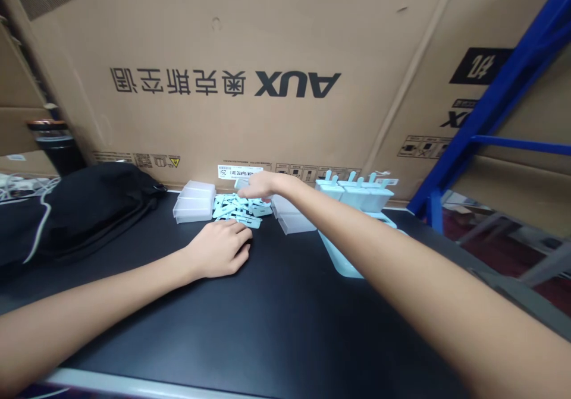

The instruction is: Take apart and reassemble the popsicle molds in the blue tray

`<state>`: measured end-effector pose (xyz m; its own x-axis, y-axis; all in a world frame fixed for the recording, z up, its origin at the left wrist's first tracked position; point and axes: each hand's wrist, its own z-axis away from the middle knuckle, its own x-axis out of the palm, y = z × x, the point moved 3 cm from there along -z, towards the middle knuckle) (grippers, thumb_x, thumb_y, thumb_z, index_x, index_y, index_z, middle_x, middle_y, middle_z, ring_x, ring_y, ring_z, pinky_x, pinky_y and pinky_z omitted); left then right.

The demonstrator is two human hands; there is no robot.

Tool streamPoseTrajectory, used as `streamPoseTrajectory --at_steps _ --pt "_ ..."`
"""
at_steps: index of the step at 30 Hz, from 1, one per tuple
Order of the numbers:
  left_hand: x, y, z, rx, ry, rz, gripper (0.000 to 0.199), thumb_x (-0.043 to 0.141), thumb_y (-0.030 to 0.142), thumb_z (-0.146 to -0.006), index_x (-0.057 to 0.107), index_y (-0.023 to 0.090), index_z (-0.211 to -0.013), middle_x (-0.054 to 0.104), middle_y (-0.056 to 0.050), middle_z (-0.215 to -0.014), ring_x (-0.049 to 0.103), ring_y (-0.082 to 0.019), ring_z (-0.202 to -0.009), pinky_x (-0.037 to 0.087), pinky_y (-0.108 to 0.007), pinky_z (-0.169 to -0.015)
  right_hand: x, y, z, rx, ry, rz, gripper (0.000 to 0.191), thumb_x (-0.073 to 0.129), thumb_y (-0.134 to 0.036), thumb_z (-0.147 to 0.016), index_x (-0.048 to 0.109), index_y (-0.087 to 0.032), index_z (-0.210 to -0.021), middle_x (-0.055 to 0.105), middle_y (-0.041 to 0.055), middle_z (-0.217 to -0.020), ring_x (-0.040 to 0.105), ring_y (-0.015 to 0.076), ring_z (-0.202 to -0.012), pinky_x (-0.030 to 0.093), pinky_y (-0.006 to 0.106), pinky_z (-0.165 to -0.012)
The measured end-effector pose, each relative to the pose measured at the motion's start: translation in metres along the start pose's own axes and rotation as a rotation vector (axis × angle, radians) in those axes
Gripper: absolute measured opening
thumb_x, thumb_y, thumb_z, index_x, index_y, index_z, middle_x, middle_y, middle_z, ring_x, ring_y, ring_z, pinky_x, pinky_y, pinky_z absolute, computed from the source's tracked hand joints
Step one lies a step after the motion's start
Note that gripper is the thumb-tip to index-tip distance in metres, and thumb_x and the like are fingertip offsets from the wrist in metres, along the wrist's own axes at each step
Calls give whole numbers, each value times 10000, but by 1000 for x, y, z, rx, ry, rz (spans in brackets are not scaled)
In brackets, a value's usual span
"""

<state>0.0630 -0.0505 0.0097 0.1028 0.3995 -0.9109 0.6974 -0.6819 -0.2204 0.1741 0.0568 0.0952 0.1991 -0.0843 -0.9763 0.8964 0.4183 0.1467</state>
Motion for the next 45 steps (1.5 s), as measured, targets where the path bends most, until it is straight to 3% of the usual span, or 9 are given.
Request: streamPoseTrajectory --at_steps 5,9,18,22,24,27,32,40,45 --pt "-2 1 -1 43 6 15 201 428 276 -901 591 174 -839 656 -54 -854 623 -222 -801 489 -351 -711 3 -1 3 81 -63 133 518 594 -453 -743 687 -80 -1090 639 220 -1152 611 365 -1036 485 453 -810" --pt "-3 2 -1 56 -2 33 179 447 263 -897 591 175 -837 657 -56 -850 623 -216 -802 486 -348 -721 6 -3 8 89 -111 150 616 554 -569 -763 676 -103 -1146 658 196 -1135 632 331 -1025 499 431 -816" --pt "-2 2 -1 59 9 19 175 438 266 -891 575 180 -824 652 -49 -837 614 -214 -777 490 -344 -703 8 -4 -7 38 -11 211 685 540 -643 -783 621 -116 -1213 606 193 -1249 577 361 -1127 455 479 -912" --pt "-3 2 -1 58 -5 25 170 445 266 -889 579 176 -833 653 -56 -848 619 -217 -795 492 -344 -718 -2 19 5 57 108 157 780 476 -697 -798 509 -91 -1288 609 218 -1192 600 351 -1048 472 451 -847" --pt "-3 2 -1 53 -10 30 167 448 264 -889 581 175 -842 653 -62 -854 619 -219 -803 492 -344 -722 -3 37 23 -9 143 93 750 419 -695 -826 493 -95 -1268 605 209 -1154 608 321 -978 476 428 -813" --pt "-3 2 0 54 -9 36 165 449 263 -888 580 175 -842 651 -63 -856 617 -219 -805 491 -345 -719 8 64 58 -201 181 34 636 409 -656 -849 544 -132 -1184 570 183 -1156 567 296 -993 448 426 -871" --pt "-2 3 0 51 9 39 171 432 266 -894 571 180 -841 645 -45 -849 607 -208 -787 487 -336 -696 36 90 93 -323 250 -42 634 420 -670 -865 557 -202 -1269 572 144 -1175 502 299 -1103 380 445 -951" --pt "-4 4 0 46 -4 41 171 430 260 -900 569 179 -842 644 -43 -853 602 -203 -796 488 -326 -701 60 90 87 -336 332 -110 580 527 -673 -820 578 -207 -1162 568 129 -1096 543 253 -954 428 378 -837" --pt "-2 2 -1 40 5 29 179 427 262 -907 573 177 -847 650 -46 -860 609 -210 -804 502 -338 -711 68 84 87 -408 439 -60 473 497 -633 -863 568 -200 -1038 548 130 -1146 506 262 -1035 414 401 -895"
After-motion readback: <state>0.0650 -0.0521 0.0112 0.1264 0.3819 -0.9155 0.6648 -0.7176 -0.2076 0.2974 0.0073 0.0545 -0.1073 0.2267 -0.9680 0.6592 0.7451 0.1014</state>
